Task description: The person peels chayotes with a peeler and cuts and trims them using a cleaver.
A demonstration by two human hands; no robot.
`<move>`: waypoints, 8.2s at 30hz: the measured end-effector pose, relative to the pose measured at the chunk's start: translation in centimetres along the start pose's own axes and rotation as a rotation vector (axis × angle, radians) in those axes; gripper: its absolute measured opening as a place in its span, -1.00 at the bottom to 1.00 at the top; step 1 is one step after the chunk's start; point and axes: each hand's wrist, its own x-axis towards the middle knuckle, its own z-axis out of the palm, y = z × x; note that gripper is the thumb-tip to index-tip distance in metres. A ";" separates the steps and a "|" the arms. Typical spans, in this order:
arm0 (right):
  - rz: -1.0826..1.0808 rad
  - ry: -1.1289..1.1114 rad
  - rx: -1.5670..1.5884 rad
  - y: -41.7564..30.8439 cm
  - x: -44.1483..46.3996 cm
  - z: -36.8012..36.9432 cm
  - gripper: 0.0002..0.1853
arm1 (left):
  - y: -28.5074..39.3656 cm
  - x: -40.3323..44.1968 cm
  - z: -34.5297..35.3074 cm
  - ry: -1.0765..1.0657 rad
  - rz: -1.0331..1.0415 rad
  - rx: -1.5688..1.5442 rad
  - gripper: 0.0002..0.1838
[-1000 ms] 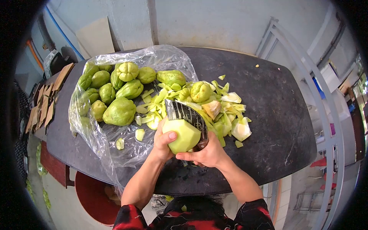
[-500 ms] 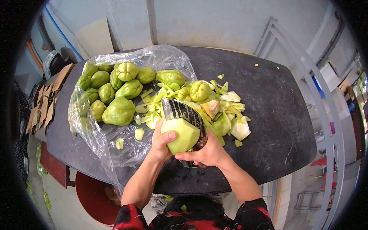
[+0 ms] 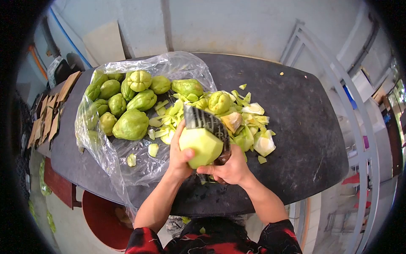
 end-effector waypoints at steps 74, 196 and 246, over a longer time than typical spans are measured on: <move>0.032 -0.101 0.254 2.8 0.3 0.4 -0.44 | 0.9 0.3 -1.6 -0.206 -0.127 0.059 -0.32; 0.080 -0.072 0.032 1.4 2.2 -1.1 -0.59 | 2.3 3.0 -4.9 0.657 0.042 -0.380 -0.58; 0.182 -0.008 0.118 1.6 0.7 -1.6 -0.64 | 3.3 1.5 -2.8 -0.025 -0.012 -0.378 -0.16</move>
